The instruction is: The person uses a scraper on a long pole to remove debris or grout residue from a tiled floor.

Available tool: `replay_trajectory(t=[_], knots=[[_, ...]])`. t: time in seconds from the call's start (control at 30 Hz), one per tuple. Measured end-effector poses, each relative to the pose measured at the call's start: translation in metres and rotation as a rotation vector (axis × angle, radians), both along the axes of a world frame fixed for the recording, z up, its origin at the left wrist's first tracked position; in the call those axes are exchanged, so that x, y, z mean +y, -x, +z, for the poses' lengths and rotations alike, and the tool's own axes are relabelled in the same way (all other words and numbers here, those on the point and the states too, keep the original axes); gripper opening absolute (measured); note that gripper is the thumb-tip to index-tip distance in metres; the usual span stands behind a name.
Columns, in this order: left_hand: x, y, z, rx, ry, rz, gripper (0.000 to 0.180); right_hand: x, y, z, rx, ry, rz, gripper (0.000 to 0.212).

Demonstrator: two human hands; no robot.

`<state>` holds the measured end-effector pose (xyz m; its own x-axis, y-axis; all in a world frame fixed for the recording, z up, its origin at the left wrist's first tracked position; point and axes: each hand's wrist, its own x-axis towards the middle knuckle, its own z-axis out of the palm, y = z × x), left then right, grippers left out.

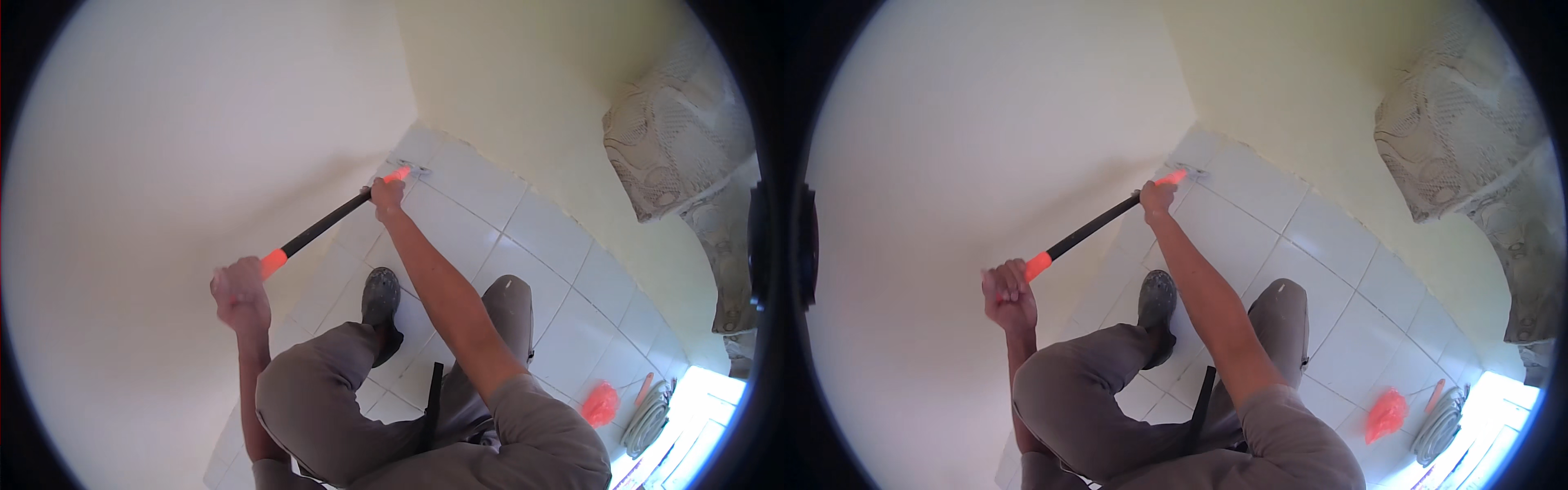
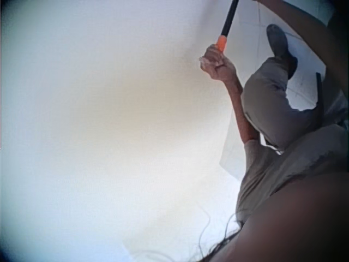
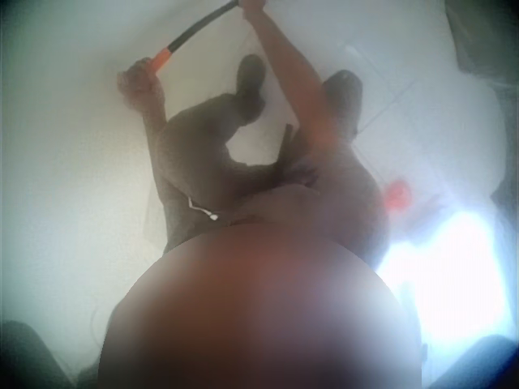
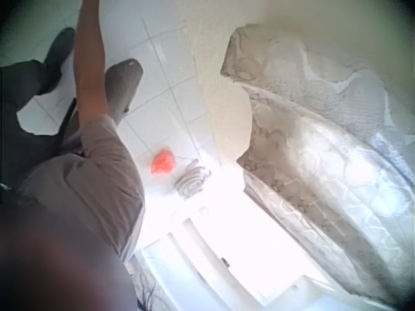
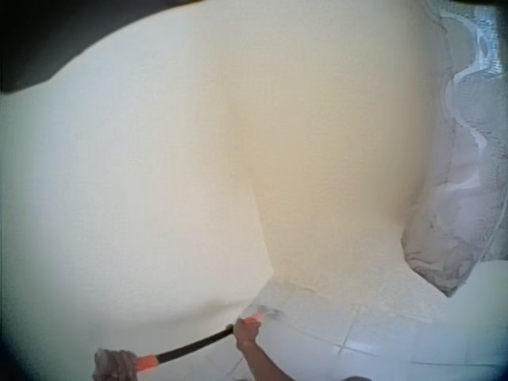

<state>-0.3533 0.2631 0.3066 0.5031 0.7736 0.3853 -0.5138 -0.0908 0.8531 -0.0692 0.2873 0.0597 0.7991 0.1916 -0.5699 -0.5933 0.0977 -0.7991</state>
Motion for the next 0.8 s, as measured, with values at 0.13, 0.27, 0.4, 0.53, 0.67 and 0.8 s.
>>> replay_trajectory(t=[0.13, 0.27, 0.4, 0.53, 0.67, 0.8], knots=[[-0.003, 0.015, -0.014, -0.234, 0.168, 0.02, 0.049, 0.014, 0.033, -0.001, 0.098, -0.077, 0.099, 0.019], [-0.005, 0.017, -0.054, -0.225, 0.175, 0.017, 0.044, -0.002, 0.0, -0.03, -0.174, 0.323, 0.046, 0.02], [-0.002, 0.064, -0.051, -0.244, 0.227, 0.096, 0.045, 0.002, 0.059, 0.003, -0.068, 0.162, 0.096, 0.025], [-0.004, 0.066, -0.058, -0.231, 0.382, 0.268, 0.046, -0.017, 0.054, 0.015, -0.089, 0.218, 0.166, 0.028], [-0.001, 0.062, -0.047, -0.276, 0.462, 0.348, 0.048, -0.028, 0.06, 0.025, -0.072, 0.176, 0.112, 0.025], [-0.001, 0.061, -0.058, -0.345, 0.398, 0.223, 0.049, -0.036, 0.056, 0.021, -0.109, 0.065, 0.064, 0.021]])
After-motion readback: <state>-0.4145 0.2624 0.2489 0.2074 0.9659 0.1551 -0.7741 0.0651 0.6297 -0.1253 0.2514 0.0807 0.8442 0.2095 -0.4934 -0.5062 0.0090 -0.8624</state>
